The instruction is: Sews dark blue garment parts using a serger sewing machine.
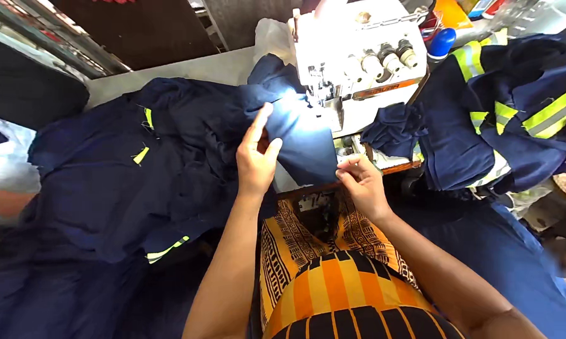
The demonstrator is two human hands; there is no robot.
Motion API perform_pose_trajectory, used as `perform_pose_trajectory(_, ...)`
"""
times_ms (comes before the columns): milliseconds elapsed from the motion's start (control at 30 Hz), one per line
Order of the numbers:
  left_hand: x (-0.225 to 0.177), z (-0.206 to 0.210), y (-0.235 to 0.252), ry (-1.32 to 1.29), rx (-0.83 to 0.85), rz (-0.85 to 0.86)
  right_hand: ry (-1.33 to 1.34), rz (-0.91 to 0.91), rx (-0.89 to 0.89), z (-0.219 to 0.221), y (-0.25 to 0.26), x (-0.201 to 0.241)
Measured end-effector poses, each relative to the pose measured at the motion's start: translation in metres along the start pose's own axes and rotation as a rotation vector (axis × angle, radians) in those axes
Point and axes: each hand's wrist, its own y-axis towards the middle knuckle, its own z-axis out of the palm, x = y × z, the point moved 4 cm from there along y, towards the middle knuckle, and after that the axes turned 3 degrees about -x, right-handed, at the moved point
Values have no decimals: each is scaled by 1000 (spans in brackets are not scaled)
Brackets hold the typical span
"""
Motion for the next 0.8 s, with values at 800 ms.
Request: perform_pose_trajectory(800,-70,-26,-116,527,723,-153,-697,-596,438,34,27,26)
